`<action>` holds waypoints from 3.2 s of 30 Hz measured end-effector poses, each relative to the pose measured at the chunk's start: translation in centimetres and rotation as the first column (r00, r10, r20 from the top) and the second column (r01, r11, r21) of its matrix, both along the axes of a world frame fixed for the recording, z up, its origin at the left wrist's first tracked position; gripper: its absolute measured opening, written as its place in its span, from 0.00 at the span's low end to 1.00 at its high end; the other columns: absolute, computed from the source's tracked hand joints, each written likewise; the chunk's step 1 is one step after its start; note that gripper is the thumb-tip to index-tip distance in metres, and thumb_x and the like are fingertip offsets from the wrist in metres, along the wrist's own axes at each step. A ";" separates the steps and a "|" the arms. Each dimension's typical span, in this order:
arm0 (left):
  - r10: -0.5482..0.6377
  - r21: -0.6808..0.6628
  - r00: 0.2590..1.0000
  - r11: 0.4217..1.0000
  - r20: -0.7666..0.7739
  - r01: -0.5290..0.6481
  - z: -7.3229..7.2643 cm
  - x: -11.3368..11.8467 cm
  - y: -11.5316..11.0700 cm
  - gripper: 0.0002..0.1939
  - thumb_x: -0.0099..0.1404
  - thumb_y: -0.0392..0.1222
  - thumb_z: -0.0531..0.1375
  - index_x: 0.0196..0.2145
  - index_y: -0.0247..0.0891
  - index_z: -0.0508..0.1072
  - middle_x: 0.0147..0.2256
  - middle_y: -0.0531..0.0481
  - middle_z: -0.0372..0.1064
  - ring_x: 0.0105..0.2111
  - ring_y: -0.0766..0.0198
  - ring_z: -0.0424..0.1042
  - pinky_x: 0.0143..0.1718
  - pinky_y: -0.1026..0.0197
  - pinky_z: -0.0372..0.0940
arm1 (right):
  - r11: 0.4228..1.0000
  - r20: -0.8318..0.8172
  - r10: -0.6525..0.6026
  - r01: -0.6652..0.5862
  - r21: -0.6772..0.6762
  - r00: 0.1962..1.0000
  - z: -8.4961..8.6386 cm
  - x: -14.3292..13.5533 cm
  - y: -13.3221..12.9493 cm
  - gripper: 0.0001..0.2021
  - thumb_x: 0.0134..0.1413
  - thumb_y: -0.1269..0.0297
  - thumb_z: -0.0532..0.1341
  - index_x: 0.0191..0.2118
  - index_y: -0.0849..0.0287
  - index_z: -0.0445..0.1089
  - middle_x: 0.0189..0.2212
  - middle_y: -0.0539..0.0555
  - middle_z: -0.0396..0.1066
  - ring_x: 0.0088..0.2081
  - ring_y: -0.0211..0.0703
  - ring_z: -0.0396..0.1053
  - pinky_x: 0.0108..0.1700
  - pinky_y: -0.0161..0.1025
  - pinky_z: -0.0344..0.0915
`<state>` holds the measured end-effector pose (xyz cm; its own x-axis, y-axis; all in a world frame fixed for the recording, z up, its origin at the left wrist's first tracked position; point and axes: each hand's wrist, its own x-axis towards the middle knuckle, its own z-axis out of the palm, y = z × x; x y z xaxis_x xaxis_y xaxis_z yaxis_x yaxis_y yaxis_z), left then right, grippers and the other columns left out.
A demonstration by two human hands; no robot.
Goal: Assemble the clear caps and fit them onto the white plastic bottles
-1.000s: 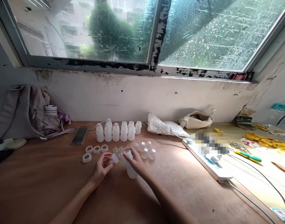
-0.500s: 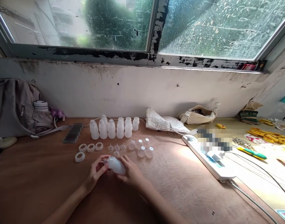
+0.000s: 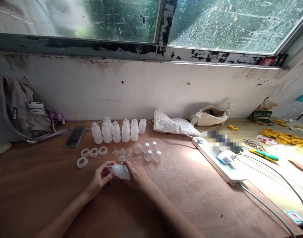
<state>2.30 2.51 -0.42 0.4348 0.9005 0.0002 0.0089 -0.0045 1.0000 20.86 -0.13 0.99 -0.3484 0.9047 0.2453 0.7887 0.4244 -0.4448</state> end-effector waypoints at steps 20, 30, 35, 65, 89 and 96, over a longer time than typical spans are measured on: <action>0.177 -0.382 0.920 0.924 0.349 -0.033 1.7 -0.6 0.1 0.20 0.52 0.39 0.62 0.44 0.39 0.68 0.40 0.48 0.64 0.38 0.64 0.64 0.38 0.63 0.64 | 0.810 -0.912 -0.406 -0.435 -0.392 0.066 1.5 1.7 1.0 0.20 0.36 0.74 0.63 0.40 0.52 0.67 0.46 0.53 0.67 0.52 0.48 0.57 0.51 0.46 0.53; 0.170 -0.387 0.903 0.922 0.394 -0.004 2.0 -0.9 0.0 0.21 0.51 0.37 0.63 0.44 0.38 0.68 0.39 0.48 0.66 0.38 0.64 0.65 0.42 0.62 0.62 | 0.864 -0.927 -0.374 -0.349 -0.364 0.041 1.2 1.0 0.8 0.11 0.47 0.62 0.61 0.39 0.55 0.66 0.47 0.55 0.65 0.50 0.47 0.60 0.47 0.43 0.60; 0.114 -0.307 0.931 0.952 0.346 -0.003 2.0 -0.8 -0.1 0.20 0.50 0.37 0.63 0.42 0.39 0.67 0.36 0.49 0.67 0.38 0.64 0.66 0.40 0.62 0.61 | 0.889 -0.887 -0.399 -0.140 -0.436 0.232 1.0 0.6 0.8 0.12 0.52 0.56 0.54 0.39 0.56 0.64 0.40 0.55 0.66 0.34 0.40 0.66 0.29 0.36 0.67; 0.110 -0.418 0.979 0.908 0.171 -0.029 2.0 -1.2 0.5 0.16 0.55 0.51 0.57 0.34 0.35 0.69 0.28 0.49 0.69 0.25 0.68 0.68 0.29 0.67 0.63 | 0.892 -0.772 -0.244 -0.177 -0.417 0.587 2.2 1.4 0.4 0.23 0.44 0.60 0.61 0.48 0.53 0.57 0.43 0.55 0.61 0.29 0.37 0.69 0.25 0.37 0.69; 0.000 -0.101 0.999 0.995 0.037 0.003 1.6 -1.5 0.8 0.20 0.46 0.43 0.64 0.39 0.35 0.70 0.36 0.45 0.70 0.37 0.58 0.68 0.38 0.60 0.63 | 0.862 -0.627 -0.328 -0.047 -0.504 0.706 1.3 1.2 0.7 0.16 0.45 0.52 0.58 0.36 0.59 0.61 0.19 0.46 0.63 0.16 0.33 0.62 0.15 0.30 0.58; -0.017 0.050 0.998 0.999 -0.060 0.020 1.2 -1.2 0.2 0.19 0.47 0.42 0.64 0.38 0.36 0.70 0.35 0.46 0.69 0.36 0.58 0.68 0.36 0.61 0.64 | 0.774 -0.500 -0.447 0.040 -0.632 0.742 1.2 1.1 0.6 0.20 0.51 0.46 0.49 0.23 0.59 0.61 0.11 0.46 0.56 0.11 0.31 0.53 0.12 0.30 0.48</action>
